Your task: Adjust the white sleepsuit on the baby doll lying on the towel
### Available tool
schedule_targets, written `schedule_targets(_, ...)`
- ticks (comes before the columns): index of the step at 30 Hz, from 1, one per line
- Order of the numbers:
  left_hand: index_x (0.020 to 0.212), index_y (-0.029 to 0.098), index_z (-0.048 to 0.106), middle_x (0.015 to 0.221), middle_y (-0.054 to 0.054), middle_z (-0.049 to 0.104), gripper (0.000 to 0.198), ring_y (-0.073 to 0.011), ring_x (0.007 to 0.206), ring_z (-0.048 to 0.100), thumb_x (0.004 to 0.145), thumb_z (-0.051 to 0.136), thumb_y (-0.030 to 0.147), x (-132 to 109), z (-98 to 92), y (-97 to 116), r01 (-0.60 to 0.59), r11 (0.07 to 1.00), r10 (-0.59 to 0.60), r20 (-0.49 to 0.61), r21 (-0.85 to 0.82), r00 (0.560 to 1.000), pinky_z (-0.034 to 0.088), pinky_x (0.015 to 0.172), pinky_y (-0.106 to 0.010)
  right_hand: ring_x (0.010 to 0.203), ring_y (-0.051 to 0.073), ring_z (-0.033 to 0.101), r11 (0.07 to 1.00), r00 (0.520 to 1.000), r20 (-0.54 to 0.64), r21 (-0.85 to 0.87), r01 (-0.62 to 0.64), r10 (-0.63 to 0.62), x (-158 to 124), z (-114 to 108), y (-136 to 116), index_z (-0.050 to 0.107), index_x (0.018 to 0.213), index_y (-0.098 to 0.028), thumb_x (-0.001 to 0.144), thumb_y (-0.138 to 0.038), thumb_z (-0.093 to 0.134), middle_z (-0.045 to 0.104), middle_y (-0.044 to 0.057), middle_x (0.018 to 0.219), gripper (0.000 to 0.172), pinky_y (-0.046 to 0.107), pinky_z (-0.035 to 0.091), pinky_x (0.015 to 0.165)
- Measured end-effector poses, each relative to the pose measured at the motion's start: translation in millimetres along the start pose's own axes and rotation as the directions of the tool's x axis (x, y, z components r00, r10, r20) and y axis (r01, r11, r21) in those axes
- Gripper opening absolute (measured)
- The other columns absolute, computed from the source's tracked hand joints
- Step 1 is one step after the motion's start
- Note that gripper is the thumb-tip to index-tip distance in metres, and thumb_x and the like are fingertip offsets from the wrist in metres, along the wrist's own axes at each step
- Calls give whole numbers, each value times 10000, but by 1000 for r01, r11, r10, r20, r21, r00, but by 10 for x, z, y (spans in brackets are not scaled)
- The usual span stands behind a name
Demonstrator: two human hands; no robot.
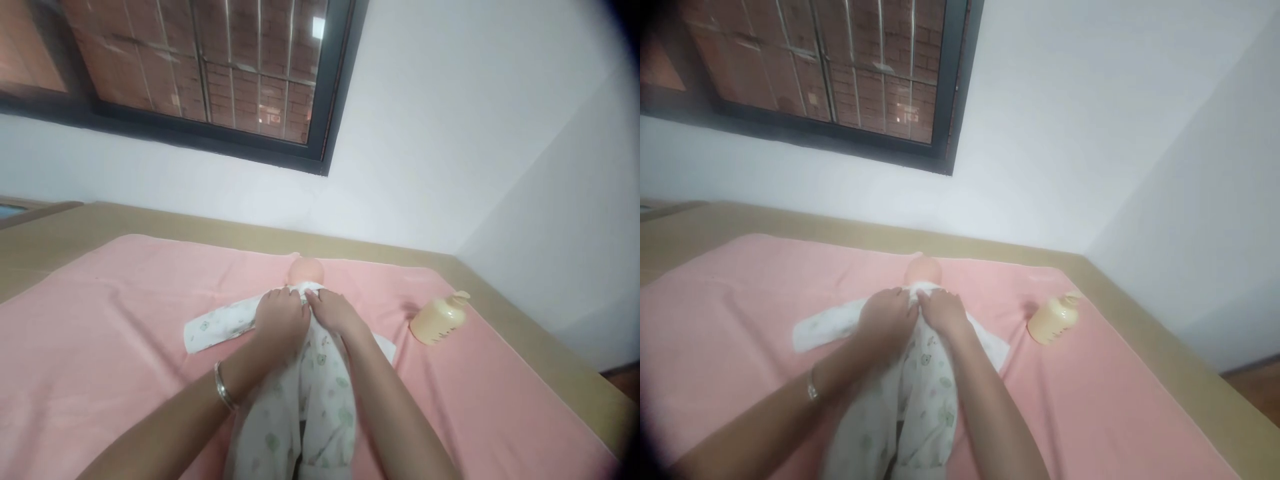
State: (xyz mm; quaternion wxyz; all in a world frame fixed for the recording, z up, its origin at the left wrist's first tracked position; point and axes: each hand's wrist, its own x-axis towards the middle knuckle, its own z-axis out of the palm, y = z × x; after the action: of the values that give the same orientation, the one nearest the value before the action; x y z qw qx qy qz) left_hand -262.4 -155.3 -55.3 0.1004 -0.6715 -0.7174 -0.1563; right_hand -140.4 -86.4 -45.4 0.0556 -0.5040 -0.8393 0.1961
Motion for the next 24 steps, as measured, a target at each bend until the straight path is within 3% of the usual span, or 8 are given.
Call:
schedule_targets(3,823,139,643,857,-136,655,412,-255,833,606,896,328,395,-2,-30,8,34,999,-33,34,-42,999,408,778,-372,1011,273,565,999,1000,24,25,-21,20,72,33,47,630,1072,-108,952,-557,69,627,173,1083,729,375,352,894)
schedule_targets(10,936,189,650,1010,-92,673,559,-230,907,614,916,197,517,312,183,-431,152,909,-41,280,-387,959,441,760,-310,957,266,595,995,999,41,102,19,-24,-155,-122,-70,677,967,-121,926,-611,16,664,162,982,825,347,385,855)
schedule_targets(12,950,185,644,1002,-96,671,554,-233,901,613,916,199,512,308,186,-437,159,911,-44,292,-380,955,441,757,-315,952,268,596,995,999,35,100,18,-21,-95,-82,-41,678,963,-110,927,-605,9,666,166,966,833,349,391,850)
schedule_targets(16,929,159,634,952,-130,657,467,-262,891,598,917,241,411,183,96,-251,49,988,-19,199,-146,980,417,786,-374,1006,267,575,997,999,19,71,-27,25,104,35,91,657,1027,-88,944,-579,52,632,184,1076,783,355,381,879)
schedule_targets(19,908,139,629,927,-152,645,411,-275,873,595,906,273,343,137,75,-166,-11,999,16,172,-34,985,406,778,-396,1000,267,577,998,999,40,54,-28,25,90,21,93,656,1021,-93,955,-551,56,631,180,1079,757,373,360,906)
schedule_targets(24,903,176,621,942,-107,655,430,-240,863,601,903,270,424,258,199,-330,129,965,-74,236,-228,969,426,743,-342,1005,265,571,993,993,-32,-42,108,-110,-167,-55,-113,648,1016,-126,968,-524,70,647,157,1038,703,421,274,980)
